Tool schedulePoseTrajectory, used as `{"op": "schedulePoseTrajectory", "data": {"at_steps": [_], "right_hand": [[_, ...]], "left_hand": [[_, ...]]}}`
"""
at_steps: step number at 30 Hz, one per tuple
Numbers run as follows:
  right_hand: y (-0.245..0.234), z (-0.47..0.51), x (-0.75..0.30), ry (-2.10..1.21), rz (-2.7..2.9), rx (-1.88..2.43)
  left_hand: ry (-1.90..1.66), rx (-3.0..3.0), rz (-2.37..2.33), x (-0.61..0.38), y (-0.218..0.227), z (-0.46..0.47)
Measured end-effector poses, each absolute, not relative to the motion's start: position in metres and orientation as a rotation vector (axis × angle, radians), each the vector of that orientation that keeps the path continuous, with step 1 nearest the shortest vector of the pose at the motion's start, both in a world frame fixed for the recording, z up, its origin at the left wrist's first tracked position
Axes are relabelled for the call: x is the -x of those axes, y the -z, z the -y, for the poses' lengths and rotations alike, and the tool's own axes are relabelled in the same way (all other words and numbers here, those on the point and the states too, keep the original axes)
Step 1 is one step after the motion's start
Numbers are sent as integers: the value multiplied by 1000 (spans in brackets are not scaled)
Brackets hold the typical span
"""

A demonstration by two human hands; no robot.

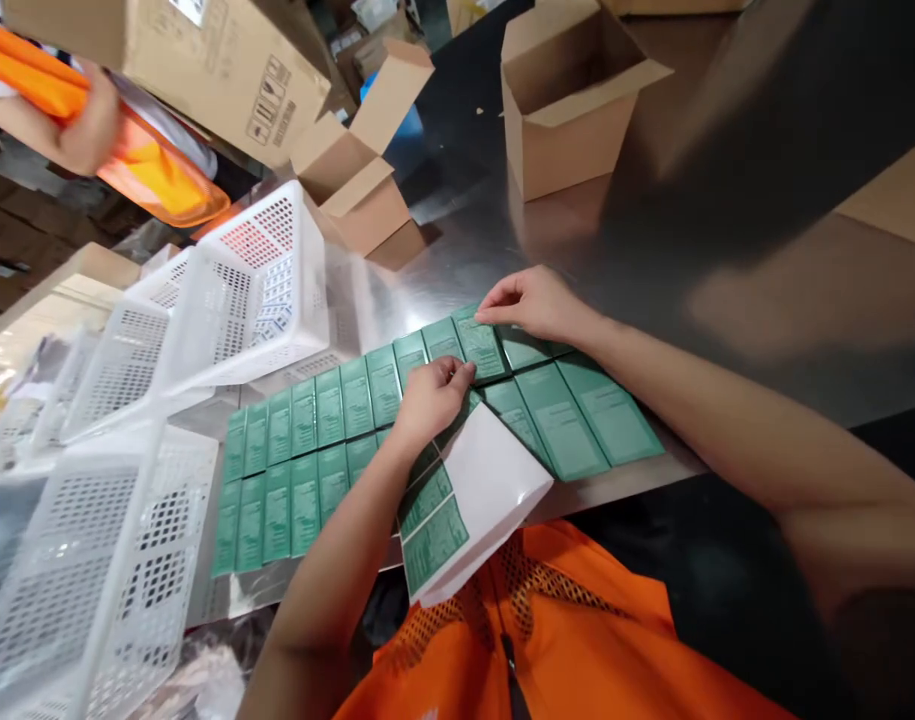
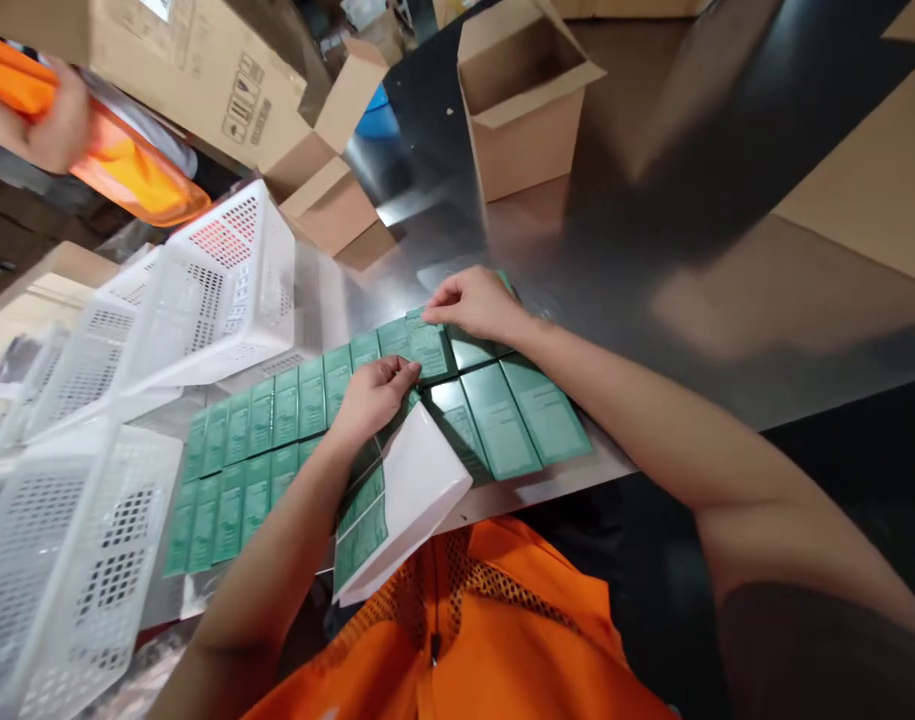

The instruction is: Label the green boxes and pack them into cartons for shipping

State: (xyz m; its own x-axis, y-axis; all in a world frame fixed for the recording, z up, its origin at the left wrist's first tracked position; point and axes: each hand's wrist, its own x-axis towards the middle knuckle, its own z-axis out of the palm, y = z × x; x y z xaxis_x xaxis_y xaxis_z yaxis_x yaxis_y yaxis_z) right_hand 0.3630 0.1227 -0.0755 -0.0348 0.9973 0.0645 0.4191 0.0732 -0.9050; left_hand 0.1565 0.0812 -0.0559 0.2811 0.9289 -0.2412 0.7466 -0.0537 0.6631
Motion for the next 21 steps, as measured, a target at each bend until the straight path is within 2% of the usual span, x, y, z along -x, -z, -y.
{"op": "schedulePoseTrajectory", "data": {"at_steps": [10,21], "right_hand": [[83,-116,-359,-811,1663,1538],[90,-117,-358,-726,1731,1557]], "left_hand": [[-7,-2079,-1690,-172,52,-76],[49,-2085,-1725,-176,50,-77]]}}
